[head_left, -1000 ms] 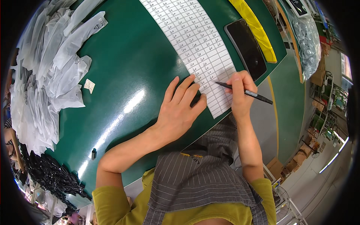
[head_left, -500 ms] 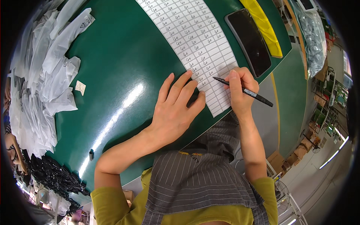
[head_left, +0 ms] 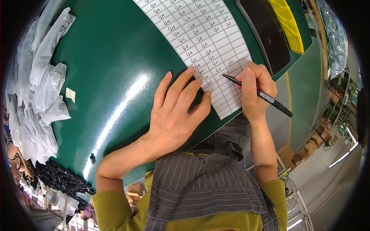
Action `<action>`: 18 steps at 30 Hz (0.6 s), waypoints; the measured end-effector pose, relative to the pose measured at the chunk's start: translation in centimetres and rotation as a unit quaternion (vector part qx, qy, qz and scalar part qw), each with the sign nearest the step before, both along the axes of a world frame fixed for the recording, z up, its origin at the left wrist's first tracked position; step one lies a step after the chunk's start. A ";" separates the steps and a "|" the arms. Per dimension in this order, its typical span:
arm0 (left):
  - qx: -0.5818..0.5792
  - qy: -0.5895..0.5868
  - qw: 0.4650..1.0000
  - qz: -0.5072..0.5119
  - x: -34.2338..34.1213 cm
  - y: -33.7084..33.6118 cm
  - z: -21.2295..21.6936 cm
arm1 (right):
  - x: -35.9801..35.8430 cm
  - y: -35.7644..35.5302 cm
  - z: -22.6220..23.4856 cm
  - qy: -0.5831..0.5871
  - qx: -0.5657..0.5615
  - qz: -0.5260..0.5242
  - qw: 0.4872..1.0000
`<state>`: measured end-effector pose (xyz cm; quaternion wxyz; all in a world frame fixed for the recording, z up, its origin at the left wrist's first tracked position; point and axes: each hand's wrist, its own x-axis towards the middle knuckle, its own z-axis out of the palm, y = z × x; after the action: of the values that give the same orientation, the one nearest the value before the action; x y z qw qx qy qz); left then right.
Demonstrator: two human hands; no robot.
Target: Manually recording numeric values into columns on a paper log strip using a pen.
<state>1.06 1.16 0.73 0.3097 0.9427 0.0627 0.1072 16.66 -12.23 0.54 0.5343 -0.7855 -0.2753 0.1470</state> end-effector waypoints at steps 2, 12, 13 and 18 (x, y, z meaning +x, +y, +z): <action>-0.001 0.000 1.000 0.001 0.0 0.0 -0.1 | 0.0 0.0 0.0 -0.002 -0.005 0.013 1.000; -0.002 -0.005 1.000 0.002 -0.1 0.0 0.0 | -0.2 0.1 0.1 -0.001 -0.011 -0.008 1.000; -0.003 -0.006 1.000 0.002 -0.1 -0.1 -0.1 | -0.1 0.0 0.0 -0.006 -0.012 -0.008 1.000; 0.002 -0.013 1.000 0.003 -0.1 -0.1 -0.3 | 0.2 -0.4 0.2 0.069 0.037 -0.022 0.997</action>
<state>0.94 1.11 0.42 0.3080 0.9417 0.0616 0.1208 16.90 -12.62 0.74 0.5840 -0.7589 -0.2258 0.1786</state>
